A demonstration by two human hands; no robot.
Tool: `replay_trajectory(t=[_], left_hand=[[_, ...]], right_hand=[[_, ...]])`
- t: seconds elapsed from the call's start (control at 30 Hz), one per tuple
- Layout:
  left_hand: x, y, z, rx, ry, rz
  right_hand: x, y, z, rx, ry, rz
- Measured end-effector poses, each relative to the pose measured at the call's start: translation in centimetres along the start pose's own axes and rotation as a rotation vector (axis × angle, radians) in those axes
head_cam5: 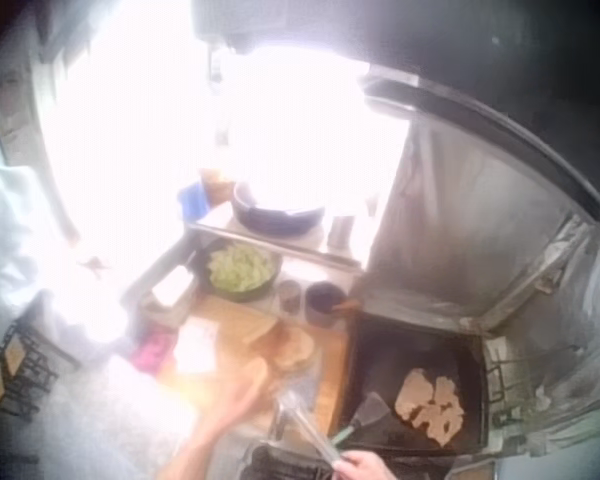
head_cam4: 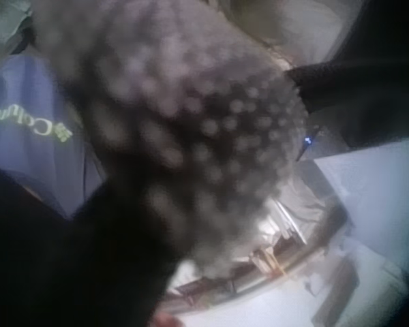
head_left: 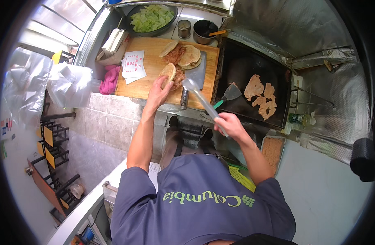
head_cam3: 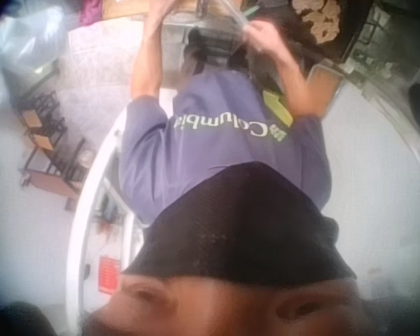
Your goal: The person cooks sliced meat on a flat-top grill, then assembles tacos by placing the meat and lettuce into tortillas, seasoning them, and wrapping each in paper. The person repeats this process for multiple tacos.
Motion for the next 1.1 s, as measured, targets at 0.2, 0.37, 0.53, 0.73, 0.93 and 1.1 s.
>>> replay_trajectory(t=[0.2, 0.37, 0.53, 0.73, 0.93, 1.1], left_hand=[[0.0, -1.1, 1.0, -0.126, -0.155, 0.097], [-2.8, -1.9, 0.2, -0.144, -0.029, -0.04], [-5.8, 1.0, -0.5, 0.002, 0.193, -0.209], [-4.7, 0.5, -0.1, -0.134, 0.081, -0.303], [-1.7, -2.7, 0.3, -0.228, -0.176, 0.002], [-1.5, -2.2, -0.1, -0.167, -0.129, 0.077]], right_hand=[[-2.4, -9.8, 3.8, -0.55, -0.224, 0.274], [2.2, -5.9, 2.2, -0.399, -0.3, 0.37], [1.6, -2.0, -1.7, -0.227, -0.279, 0.552], [1.2, -3.9, 2.2, -0.251, -0.104, 0.347], [5.4, 0.0, -0.5, -0.2, -0.259, 0.312], [4.5, 1.4, -2.9, -0.169, -0.191, 0.426]])
Point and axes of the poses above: each hand's wrist, its own z-axis away from the middle knuckle, its own y-axis out of the palm, x = y × z, the point moved 9 cm from there along -z, towards the middle knuckle, and after that the axes turned 1 degree about -y, right-handed, at the moved point
